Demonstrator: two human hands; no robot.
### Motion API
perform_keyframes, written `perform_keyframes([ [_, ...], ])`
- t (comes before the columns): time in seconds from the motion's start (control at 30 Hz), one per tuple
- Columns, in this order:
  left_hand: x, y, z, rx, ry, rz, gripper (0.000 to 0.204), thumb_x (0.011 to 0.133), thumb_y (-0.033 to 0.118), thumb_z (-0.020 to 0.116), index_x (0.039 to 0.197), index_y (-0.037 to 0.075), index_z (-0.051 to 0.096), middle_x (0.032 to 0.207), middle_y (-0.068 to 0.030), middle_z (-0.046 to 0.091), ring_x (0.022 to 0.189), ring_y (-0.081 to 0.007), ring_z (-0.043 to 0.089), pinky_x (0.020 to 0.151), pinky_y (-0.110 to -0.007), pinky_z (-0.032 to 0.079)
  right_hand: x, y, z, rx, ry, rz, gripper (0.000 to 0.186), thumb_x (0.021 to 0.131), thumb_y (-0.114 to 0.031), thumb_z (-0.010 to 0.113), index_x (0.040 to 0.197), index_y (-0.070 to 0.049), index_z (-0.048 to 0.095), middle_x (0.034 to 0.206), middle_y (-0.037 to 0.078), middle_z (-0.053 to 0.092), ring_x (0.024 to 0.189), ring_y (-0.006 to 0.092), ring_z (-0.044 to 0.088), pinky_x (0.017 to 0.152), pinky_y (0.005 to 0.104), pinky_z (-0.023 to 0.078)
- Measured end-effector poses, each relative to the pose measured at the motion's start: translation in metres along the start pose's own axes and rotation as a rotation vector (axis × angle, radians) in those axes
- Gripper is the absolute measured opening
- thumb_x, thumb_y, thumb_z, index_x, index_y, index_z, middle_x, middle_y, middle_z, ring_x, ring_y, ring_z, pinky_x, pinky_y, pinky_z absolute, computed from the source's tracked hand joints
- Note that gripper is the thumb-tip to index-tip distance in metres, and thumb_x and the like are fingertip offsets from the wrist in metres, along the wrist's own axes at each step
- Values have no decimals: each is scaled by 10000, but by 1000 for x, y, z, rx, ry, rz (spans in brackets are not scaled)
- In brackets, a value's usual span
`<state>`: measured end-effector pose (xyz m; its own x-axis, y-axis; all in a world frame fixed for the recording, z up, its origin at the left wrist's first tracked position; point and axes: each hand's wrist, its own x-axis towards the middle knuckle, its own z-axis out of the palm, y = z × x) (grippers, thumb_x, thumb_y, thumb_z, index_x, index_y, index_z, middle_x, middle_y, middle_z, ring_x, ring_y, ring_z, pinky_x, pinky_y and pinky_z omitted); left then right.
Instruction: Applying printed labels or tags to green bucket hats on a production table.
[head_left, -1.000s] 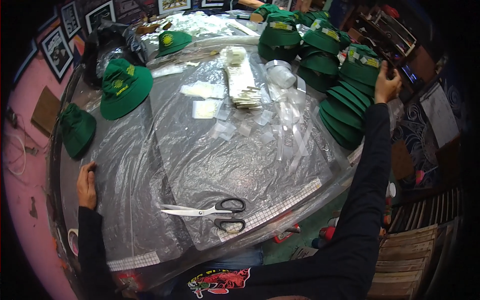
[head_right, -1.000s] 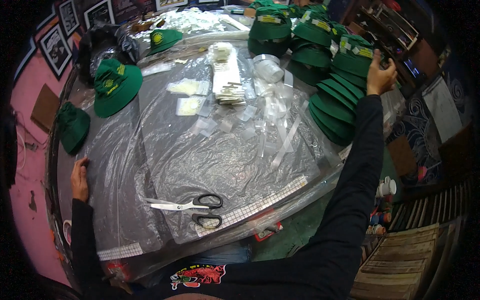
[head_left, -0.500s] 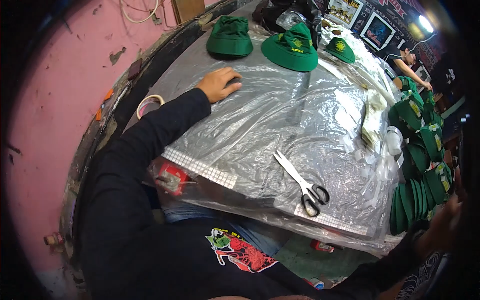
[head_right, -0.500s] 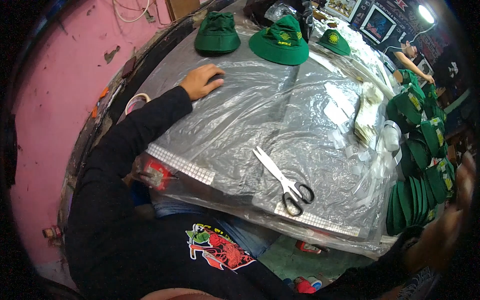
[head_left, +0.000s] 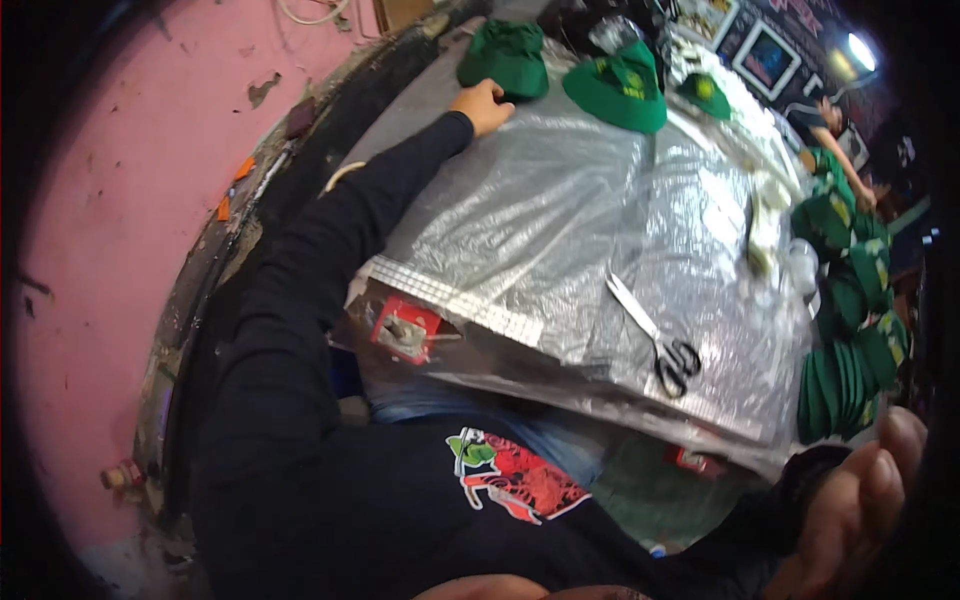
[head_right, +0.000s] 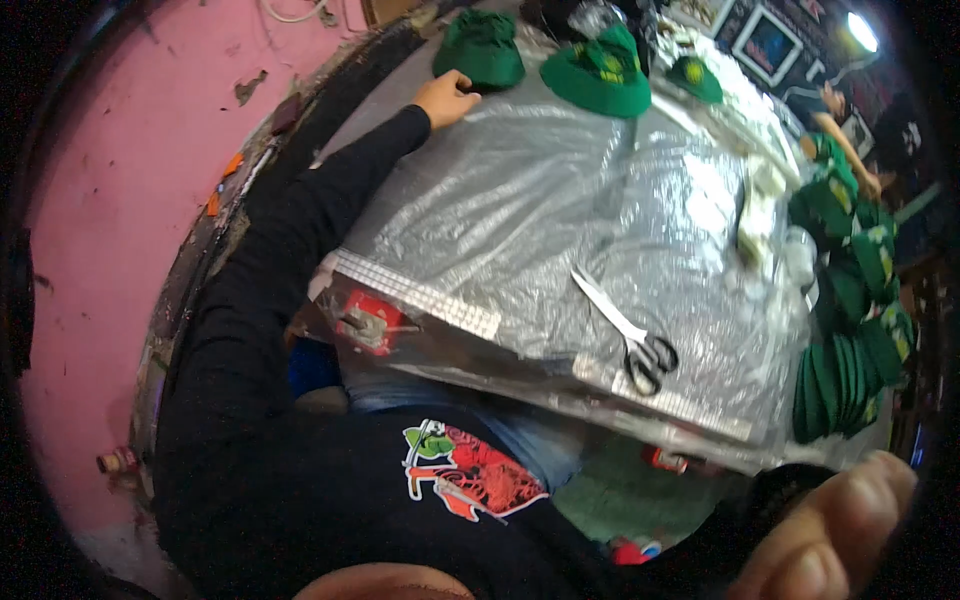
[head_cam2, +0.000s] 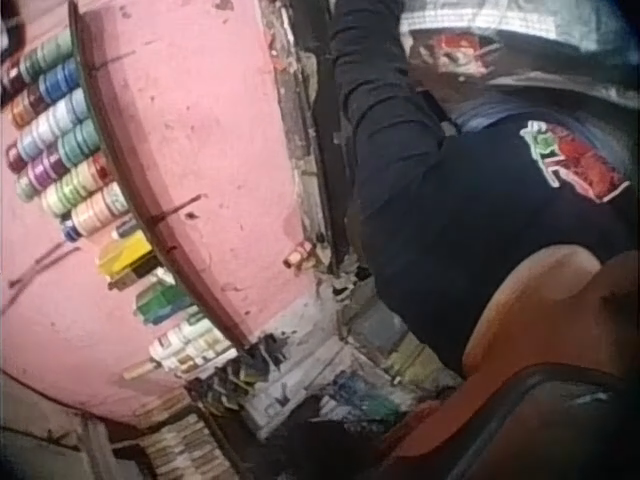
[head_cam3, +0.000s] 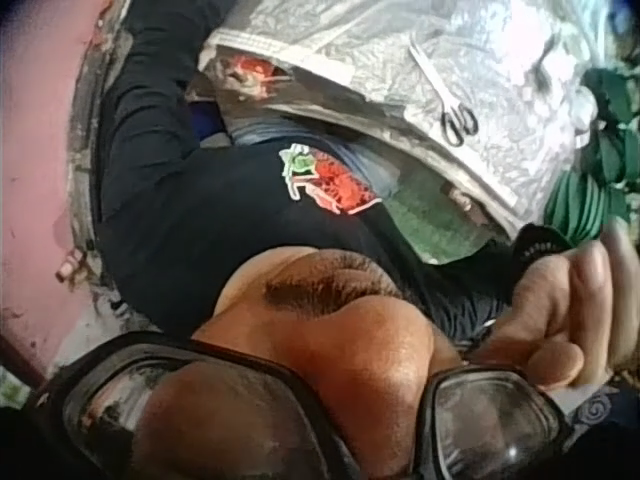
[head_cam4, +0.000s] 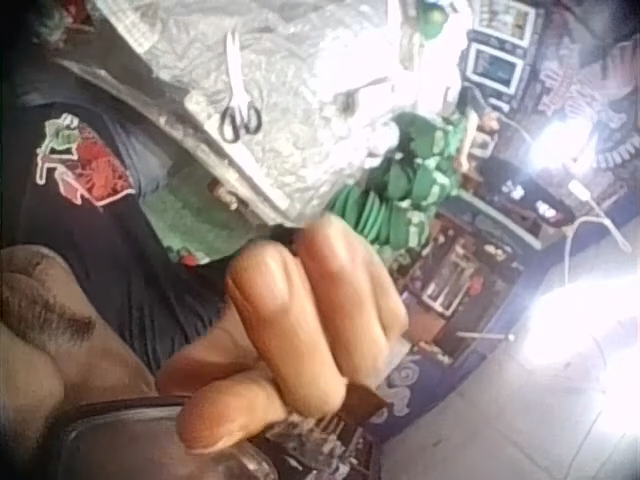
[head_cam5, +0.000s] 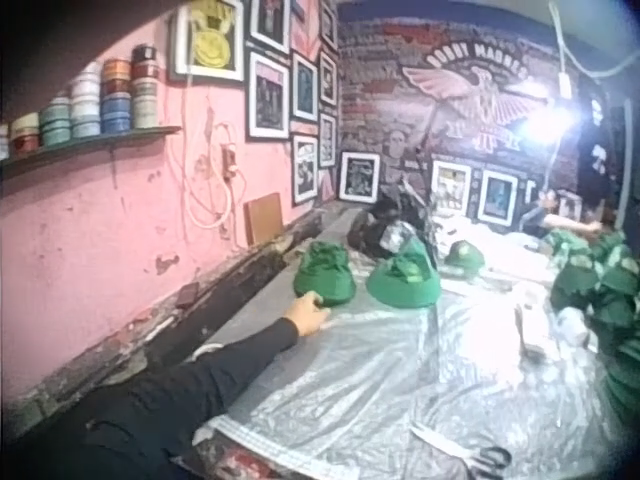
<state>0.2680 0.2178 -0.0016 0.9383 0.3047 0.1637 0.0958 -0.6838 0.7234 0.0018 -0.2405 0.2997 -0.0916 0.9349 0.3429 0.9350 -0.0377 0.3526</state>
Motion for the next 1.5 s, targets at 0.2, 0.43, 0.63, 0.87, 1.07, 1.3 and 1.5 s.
perform_keyframes([
  [0.2,101,-34,33,-1345,-12,-602,560,977,292,506,1437,-20,432,1311,-338,591,1159,-474,645,986,-612,510,16,19,24,-67,143,-24,597,1038,-526,449,1254,16,575,959,188,702,833,359,717,691,451,589],
  [0.43,89,19,41,-1624,527,-388,563,971,-10,524,1464,-2,252,1320,-247,519,1147,-353,633,1065,-529,492,55,67,91,-166,196,149,338,833,-328,804,1032,-64,732,761,48,664,654,204,652,571,336,496],
  [0.63,37,81,9,-1229,460,-228,506,911,-23,705,1241,26,325,1110,-168,566,926,-253,692,823,-394,623,54,126,161,-166,178,327,307,850,-309,792,1055,-98,704,827,74,650,744,256,658,637,390,510],
  [0.87,-54,126,-1,-1015,29,316,394,905,-28,708,1139,35,397,1041,-122,609,924,-173,652,777,-333,559,69,185,245,304,181,612,958,741,-611,826,1440,-36,512,1271,259,636,1161,414,643,958,455,523],
  [1.07,-75,133,-38,-862,-176,526,320,941,-19,660,1137,68,423,1003,-57,592,911,-124,604,808,-268,502,54,197,256,951,10,731,785,834,-411,826,1462,-59,512,1053,110,660,878,140,627,712,261,494],
  [1.3,-65,118,-108,-722,-133,250,233,933,50,548,1151,42,628,991,-70,663,890,-175,657,754,-348,571,-8,237,234,700,168,1058,469,973,-393,580,1279,-40,621,961,39,683,809,113,634,600,260,495],
  [1.5,11,93,-137,-1208,-27,334,199,987,20,491,1099,68,648,1022,-54,666,935,-195,659,845,-350,557,-65,260,203,553,343,1223,535,1019,-475,554,1232,0,673,1099,109,700,994,189,637,882,279,477],
])
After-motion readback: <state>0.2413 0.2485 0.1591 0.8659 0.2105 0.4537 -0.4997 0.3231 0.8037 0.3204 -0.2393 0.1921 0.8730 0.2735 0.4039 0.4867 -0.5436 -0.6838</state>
